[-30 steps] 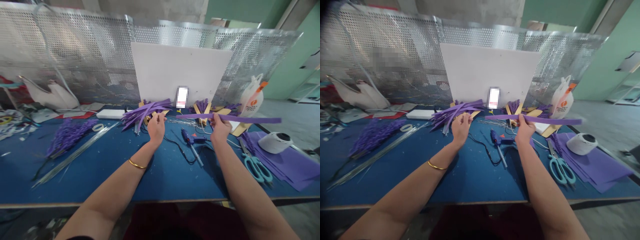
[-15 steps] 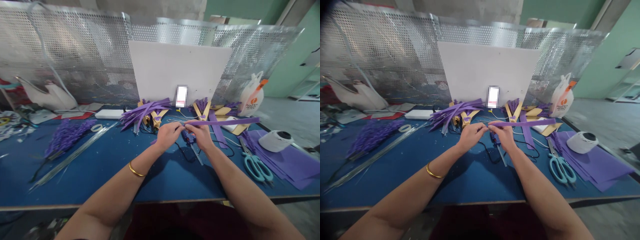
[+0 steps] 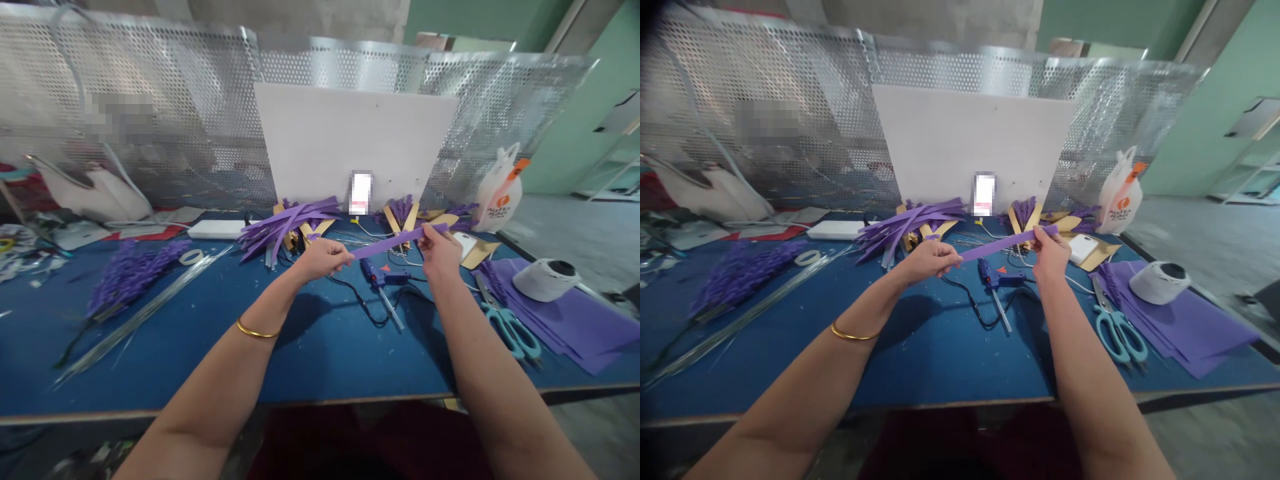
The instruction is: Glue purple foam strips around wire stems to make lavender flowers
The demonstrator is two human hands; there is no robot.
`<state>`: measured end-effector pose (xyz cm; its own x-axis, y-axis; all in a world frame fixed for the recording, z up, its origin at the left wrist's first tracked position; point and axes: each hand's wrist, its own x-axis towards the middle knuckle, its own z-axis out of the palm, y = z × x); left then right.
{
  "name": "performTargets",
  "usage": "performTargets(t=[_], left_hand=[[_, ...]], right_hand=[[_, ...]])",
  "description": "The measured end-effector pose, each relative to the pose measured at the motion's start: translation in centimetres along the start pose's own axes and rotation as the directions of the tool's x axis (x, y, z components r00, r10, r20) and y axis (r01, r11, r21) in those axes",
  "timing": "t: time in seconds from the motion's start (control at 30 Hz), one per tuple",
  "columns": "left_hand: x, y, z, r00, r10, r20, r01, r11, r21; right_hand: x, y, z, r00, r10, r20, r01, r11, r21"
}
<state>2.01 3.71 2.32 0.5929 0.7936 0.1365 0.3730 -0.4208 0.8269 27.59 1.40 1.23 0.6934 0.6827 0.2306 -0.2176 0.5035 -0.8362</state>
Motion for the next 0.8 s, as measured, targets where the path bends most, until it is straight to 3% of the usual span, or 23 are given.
performTargets(t=[0.07,0.2,0.33,0.53,0.7,0.8], left_hand=[[0.1,-0.5,-0.5,0.999,-0.045,0.002,0.045,0.999,0.008],[0.4,-1.0,0.3,0.990,-0.057,-0.132,0.065,0.996,0.056],[0.5,-0.6,2.0,0.999,-0.007,-0.035,0.005,0.998,-0.068],[0.2,0.2,1.2,0.992,0.027,-0.127,-0.021,0.999,0.048],[-0.1,0.0,-0.1,0.995,0.042,-0.094,-0.025,0.984,0.174],[0.0,-0.8,-1.3,0.977,0.057,-0.204,0.009,0.952,0.307]], right_hand=[[-0.4,0.3,0.3,1.000,0.013,0.010,-0.013,1.000,0.005],[-2.2,1.8,1.4,0.994,0.065,0.083,-0.063,0.998,-0.029],[-3.0,2.6,1.7,0.987,0.095,0.130,-0.085,0.993,-0.086],[-1.7,2.1,0.9,0.994,0.066,0.089,-0.054,0.989,-0.136],[-0.5,2.1,0.1,1.000,0.004,-0.015,-0.007,0.983,-0.186],[0.3,2.0,-0.3,0.995,-0.060,-0.081,0.039,0.970,-0.239]])
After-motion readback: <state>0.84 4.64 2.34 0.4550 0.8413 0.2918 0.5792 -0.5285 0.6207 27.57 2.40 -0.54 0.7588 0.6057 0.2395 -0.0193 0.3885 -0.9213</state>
